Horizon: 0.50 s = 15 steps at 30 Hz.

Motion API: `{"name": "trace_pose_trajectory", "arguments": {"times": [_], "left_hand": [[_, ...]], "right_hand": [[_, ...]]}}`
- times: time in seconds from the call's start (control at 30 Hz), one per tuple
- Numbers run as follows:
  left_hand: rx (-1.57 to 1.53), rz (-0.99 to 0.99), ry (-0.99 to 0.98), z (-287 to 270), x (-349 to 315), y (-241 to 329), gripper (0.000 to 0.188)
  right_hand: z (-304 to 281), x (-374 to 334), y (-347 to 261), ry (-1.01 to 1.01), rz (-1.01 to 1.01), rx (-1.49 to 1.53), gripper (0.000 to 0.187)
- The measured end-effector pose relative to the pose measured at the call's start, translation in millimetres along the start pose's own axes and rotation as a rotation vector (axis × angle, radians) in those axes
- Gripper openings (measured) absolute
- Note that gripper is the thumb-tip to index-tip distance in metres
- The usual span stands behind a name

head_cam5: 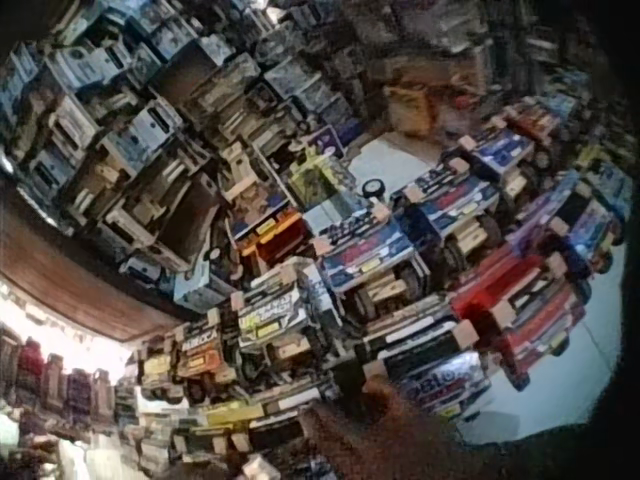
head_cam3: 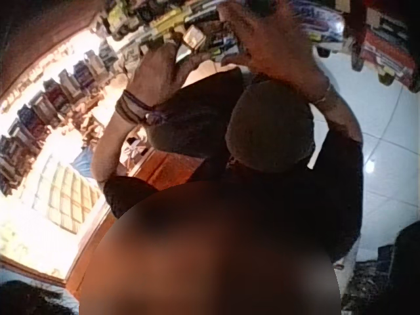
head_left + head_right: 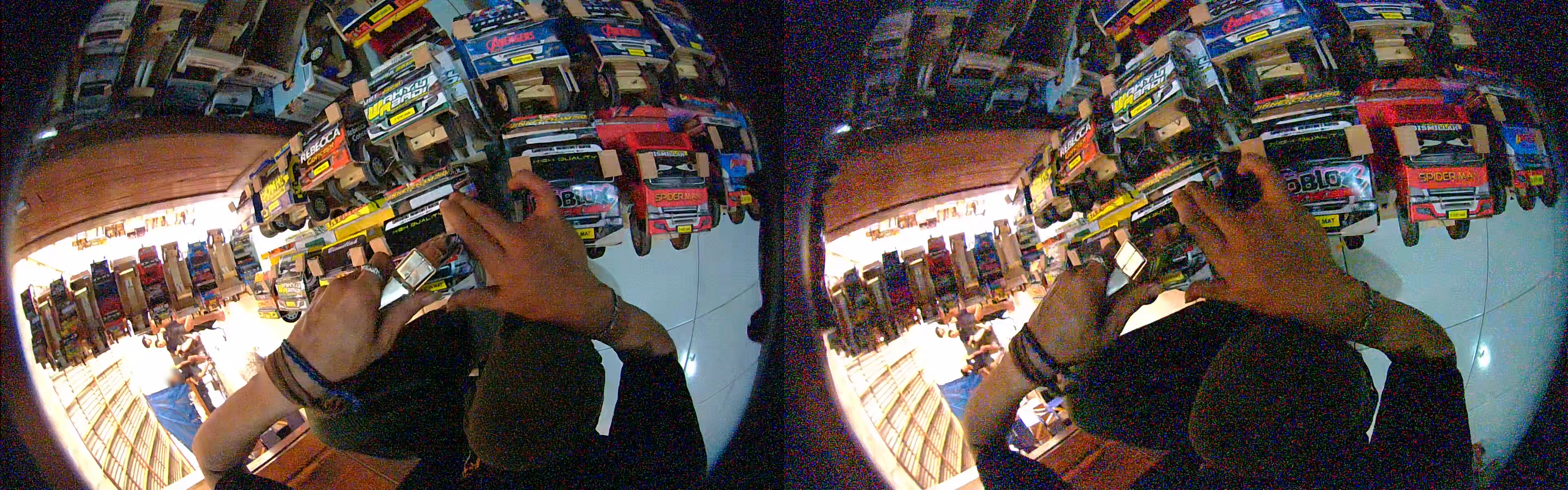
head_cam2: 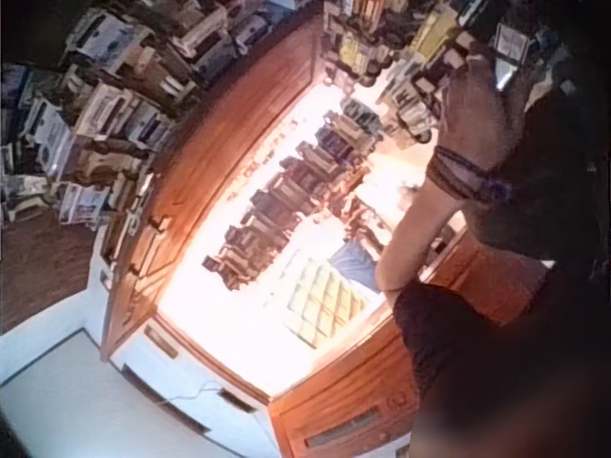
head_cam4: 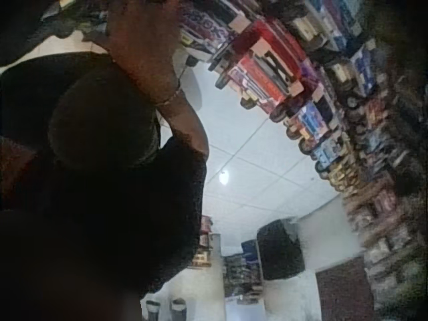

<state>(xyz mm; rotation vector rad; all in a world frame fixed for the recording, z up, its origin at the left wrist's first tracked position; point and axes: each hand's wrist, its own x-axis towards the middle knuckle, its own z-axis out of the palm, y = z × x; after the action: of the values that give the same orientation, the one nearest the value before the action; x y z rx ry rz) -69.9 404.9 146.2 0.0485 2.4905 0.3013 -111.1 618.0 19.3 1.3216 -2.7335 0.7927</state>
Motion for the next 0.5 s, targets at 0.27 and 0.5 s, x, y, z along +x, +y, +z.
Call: {"name": "trace_pose_trajectory", "arguments": {"times": [0.27, 0.5], "left_hand": [[0.025, -0.057, 0.189, 22, 6, -9, 0.061], [0.110, -0.002, 0.254, 35, 10, -18, 0.058]], "right_hand": [[-1, 0, -2, 0.053, 0.024, -0.027, 0.098], [-3, 2, -3, 0.075, 0.004, -0.006, 0.096]]}}
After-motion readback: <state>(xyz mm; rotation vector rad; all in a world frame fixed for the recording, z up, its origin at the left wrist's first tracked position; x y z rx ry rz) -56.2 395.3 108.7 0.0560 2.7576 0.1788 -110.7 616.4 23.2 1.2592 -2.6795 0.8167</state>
